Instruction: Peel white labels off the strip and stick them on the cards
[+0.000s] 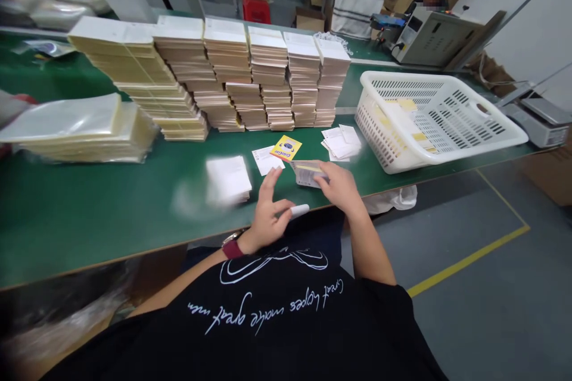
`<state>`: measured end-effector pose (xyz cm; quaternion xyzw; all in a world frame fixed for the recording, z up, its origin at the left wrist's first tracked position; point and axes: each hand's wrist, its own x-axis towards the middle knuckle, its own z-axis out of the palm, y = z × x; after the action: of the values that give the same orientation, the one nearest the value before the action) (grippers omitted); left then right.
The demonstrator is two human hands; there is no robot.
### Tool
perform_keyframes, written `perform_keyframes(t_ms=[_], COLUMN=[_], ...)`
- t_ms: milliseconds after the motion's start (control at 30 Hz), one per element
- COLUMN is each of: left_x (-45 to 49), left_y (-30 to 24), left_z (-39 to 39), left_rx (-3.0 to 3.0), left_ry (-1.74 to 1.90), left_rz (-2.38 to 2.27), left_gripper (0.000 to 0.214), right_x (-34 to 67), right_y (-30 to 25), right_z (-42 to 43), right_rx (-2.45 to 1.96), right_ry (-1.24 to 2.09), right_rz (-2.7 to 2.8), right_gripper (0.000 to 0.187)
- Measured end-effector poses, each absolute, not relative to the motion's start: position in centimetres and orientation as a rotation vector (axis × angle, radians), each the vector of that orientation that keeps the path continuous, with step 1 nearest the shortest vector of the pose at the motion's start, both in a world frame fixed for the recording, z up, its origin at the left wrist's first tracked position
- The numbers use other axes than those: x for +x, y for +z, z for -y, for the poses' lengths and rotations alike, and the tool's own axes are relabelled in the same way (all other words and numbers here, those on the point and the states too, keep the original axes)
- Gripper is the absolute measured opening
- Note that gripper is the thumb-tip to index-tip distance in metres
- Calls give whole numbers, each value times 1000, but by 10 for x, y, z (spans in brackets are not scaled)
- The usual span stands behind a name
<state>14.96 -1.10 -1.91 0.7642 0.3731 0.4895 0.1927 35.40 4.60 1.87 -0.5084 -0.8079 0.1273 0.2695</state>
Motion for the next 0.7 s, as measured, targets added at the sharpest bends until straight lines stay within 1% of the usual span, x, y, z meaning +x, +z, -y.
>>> perform_keyframes(t_ms=[67, 133, 200, 300, 367, 433, 533, 633, 700], left_x=[154, 160, 165, 165, 163, 160, 158, 160, 161], left_y=[-8, -1, 0, -8, -14, -17, -17, -17, -21], left_z=[2, -11, -23, -35, -38, -37, -34, -28, -22], left_rx=[2408, 2479, 2408, 2126, 1926, 1829, 1823, 1794, 1787], left_ry=[1315, 1232, 1155, 1103, 1094, 1075, 1023, 977, 1004], left_rz=[-983, -997, -1065, -1179, -1238, -1232, -1076, -866, -851], left_gripper=[15, 15, 14, 12, 11, 12, 11, 11, 12], right_x=[351, 350, 351, 358, 362, 360, 352, 349, 355], right_y=[23, 21, 14, 1, -6, -10, -11, -10, -6], right_z=[-47, -46, -43, -40, -38, -36, -27, -23, -36], right_rx=[-1365, -1342, -1316, -1303, -1308, -1290, -1263, -1392, -1512], right_ry=[329, 353, 385, 457, 487, 489, 519, 667, 695], right_rz=[2260, 2267, 2199, 2110, 2050, 1984, 1923, 1723, 1509], right_gripper=[38, 40, 42, 48, 45, 38, 35, 31, 27])
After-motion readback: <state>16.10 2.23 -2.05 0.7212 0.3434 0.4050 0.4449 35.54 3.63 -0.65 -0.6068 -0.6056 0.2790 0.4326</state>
